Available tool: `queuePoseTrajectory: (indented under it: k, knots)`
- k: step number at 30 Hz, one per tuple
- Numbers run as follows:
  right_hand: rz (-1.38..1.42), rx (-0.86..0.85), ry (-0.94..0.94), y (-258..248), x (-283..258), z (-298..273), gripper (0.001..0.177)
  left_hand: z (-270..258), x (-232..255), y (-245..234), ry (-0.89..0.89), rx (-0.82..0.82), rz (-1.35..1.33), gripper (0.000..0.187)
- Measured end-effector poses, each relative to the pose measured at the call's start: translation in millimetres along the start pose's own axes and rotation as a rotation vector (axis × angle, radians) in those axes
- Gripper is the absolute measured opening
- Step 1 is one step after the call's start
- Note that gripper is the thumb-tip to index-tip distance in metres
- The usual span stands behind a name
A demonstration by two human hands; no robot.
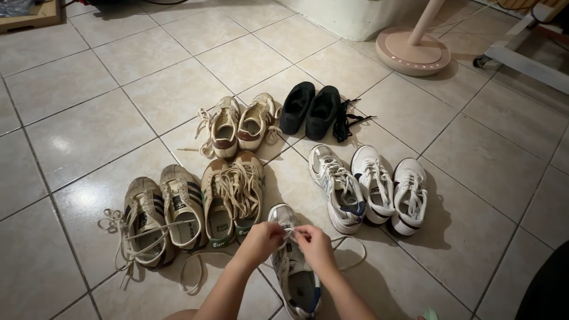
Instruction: The person sits on a tiled floor and re-laces several pairs of sneakers. They thread laces through eyelets, tighten them, and tie knots on multiple shoes, moving from one pair to the next.
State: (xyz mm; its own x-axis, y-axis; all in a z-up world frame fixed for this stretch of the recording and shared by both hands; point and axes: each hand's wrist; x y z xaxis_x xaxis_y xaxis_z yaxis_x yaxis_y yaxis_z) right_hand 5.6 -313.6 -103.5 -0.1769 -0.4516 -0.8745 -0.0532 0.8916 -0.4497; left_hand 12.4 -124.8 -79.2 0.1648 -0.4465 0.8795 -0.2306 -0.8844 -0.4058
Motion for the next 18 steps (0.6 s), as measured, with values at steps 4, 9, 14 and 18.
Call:
queuePoseTrajectory:
  k: [4, 9, 14, 18]
  knots:
    - [0.022, -0.009, -0.09, 1.1, 8.3, 8.3, 0.024, 5.9, 4.2, -3.4, -0.164, 0.146, -0.262, 0.022]
    - [-0.008, -0.009, -0.164, 1.2, 11.5, 12.6, 0.024, 6.4, 4.3, -3.3, 0.079, 0.129, 0.137, 0.017]
    - [-0.146, -0.011, -0.333, 5.4, -1.1, 13.7, 0.023, 10.9, -3.1, 8.9, 0.166, 0.074, 0.291, 0.016]
    - [-0.247, -0.034, -0.331, 9.5, -16.9, 6.2, 0.017, 17.5, -19.6, 7.6, 0.133, 0.01, 0.199, 0.024]
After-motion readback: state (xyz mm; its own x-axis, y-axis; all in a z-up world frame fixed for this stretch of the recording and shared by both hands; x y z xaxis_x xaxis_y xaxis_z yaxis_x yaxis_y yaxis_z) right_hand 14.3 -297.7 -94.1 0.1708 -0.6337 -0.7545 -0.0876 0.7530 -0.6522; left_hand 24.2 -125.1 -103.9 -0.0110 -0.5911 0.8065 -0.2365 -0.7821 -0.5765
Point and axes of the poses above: each hand's wrist, its own z-axis towards the middle knuckle, its own y-axis out of the palm, x = y × z, and after that the axes turned 5 degrees about -y, right-handed
